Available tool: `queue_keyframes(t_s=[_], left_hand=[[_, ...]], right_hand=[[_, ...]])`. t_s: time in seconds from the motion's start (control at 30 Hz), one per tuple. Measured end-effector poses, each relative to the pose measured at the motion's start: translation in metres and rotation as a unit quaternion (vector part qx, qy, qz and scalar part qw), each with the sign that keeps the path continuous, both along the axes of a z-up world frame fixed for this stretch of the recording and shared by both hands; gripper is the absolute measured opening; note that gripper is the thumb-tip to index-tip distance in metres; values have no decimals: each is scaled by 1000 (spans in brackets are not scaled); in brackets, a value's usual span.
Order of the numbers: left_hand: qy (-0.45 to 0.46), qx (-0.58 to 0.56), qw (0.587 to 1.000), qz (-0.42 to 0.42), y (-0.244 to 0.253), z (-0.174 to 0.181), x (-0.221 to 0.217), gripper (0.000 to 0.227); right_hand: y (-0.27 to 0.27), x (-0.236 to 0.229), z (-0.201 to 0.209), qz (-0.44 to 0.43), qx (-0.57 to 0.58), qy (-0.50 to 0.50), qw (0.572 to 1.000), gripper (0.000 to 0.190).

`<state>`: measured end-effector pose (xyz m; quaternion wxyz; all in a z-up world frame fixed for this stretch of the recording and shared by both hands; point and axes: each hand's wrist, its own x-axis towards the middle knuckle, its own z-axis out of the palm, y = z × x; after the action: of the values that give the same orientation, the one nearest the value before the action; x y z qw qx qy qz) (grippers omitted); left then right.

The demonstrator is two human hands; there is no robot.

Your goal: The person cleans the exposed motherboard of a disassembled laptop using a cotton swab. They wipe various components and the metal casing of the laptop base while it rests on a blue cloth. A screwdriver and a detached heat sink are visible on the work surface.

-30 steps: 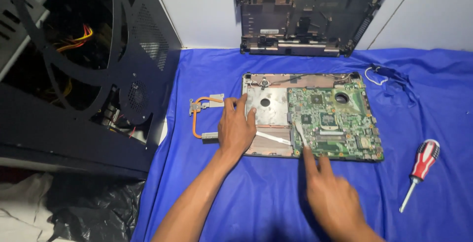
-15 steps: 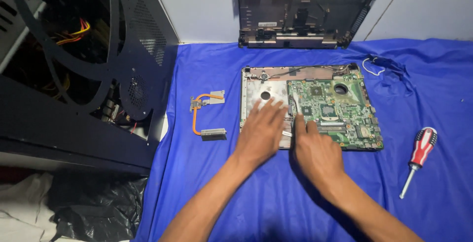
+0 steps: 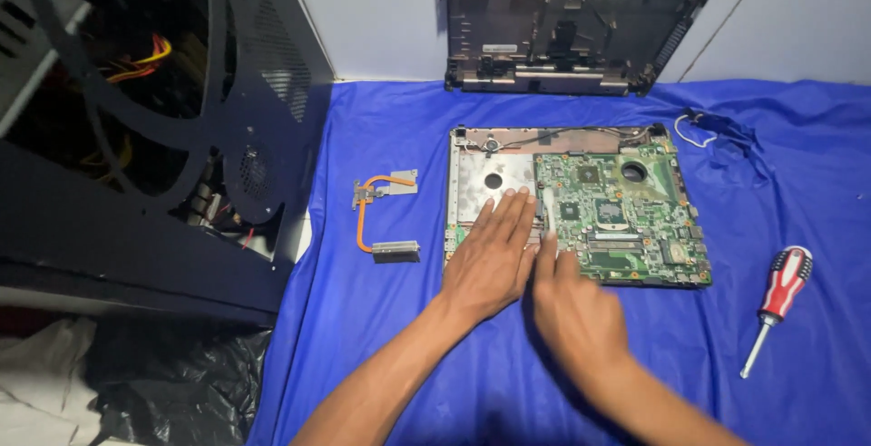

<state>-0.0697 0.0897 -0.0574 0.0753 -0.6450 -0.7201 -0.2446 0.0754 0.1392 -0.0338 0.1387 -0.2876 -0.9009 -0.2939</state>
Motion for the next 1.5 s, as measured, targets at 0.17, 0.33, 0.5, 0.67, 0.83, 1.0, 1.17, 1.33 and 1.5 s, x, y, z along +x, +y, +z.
queue_keyframes(t_s=[0.17, 0.33, 0.5, 0.67, 0.83, 1.0, 1.17, 1.33, 1.5], left_hand=[[4, 3, 1000, 6, -2, 4, 4, 59], [1, 4, 1000, 3, -2, 4, 5, 58], [10, 4, 1000, 7, -2, 2, 4, 59], [3, 5, 1000, 1, -2, 4, 3, 59], [9, 7, 1000, -2, -4, 1, 7, 58], [4, -7, 1000, -1, -1, 3, 3, 58], [9, -12, 1000, 3, -2, 1, 5, 59], [6, -9, 1000, -1, -2, 1, 2, 59], [6, -17, 1000, -1, -2, 4, 3, 60]], right_hand=[[8, 6, 6, -13, -85, -23, 996, 56], [-13, 37, -2, -3, -97, -54, 994, 66], [1, 28, 5, -38, -140, -36, 989, 61], [-39, 56, -9, -7, -54, -50, 997, 72], [-32, 66, -10, -51, -169, -58, 983, 85], [-59, 85, -15, 1, -62, -18, 998, 73], [-38, 70, -10, -38, -127, -33, 991, 75], [-49, 86, -9, 26, -16, -9, 1000, 67], [-18, 90, 7, -29, -103, -19, 994, 78]])
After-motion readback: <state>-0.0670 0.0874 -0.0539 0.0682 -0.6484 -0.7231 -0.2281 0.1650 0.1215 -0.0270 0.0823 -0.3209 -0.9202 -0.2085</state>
